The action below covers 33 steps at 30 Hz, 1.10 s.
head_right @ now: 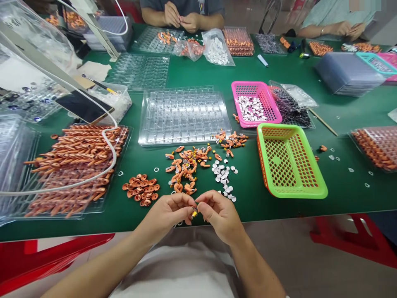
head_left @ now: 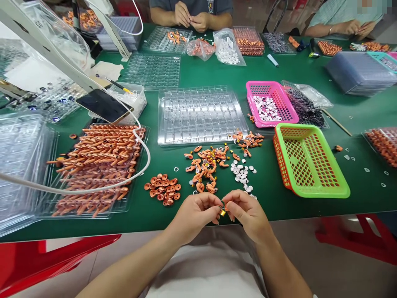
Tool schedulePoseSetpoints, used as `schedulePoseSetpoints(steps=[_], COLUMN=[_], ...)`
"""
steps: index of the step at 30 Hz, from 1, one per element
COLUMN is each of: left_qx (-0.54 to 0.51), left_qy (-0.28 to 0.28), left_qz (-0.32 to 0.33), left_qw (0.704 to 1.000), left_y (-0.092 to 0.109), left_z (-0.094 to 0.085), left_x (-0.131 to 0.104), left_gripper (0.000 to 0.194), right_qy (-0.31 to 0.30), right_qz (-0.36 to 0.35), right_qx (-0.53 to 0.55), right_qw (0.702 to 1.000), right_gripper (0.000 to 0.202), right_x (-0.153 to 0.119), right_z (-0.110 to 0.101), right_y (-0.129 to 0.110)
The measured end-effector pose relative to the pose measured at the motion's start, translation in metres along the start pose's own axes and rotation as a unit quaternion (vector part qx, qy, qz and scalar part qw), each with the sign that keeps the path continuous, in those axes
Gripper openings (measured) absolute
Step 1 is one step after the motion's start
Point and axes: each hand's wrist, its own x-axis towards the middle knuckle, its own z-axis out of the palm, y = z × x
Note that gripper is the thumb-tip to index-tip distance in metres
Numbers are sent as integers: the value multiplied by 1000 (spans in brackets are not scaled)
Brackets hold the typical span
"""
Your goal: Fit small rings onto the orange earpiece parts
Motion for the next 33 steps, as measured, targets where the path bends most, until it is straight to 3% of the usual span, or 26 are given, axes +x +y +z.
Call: schedulePoseSetpoints(steps=[16, 25, 33], left_qx=[39, -4, 34], left_qy=[35, -15, 29], left_qz=[3, 3, 34], left_qw=[999, 1000, 998], left_y=[-7, -1, 2], left_z=[-2, -5, -3], left_x=[-1, -1, -5], left_gripper=[10, 23, 18], right_qy=[-7, 42, -10], right_qz=[7, -6, -26], right_qx=[-10, -4, -42], right_qw=[1000, 999, 999], right_gripper=[22, 25, 29], right_x=[0, 3, -3], right_z=[4, 2, -7], right_y=[1, 3, 2])
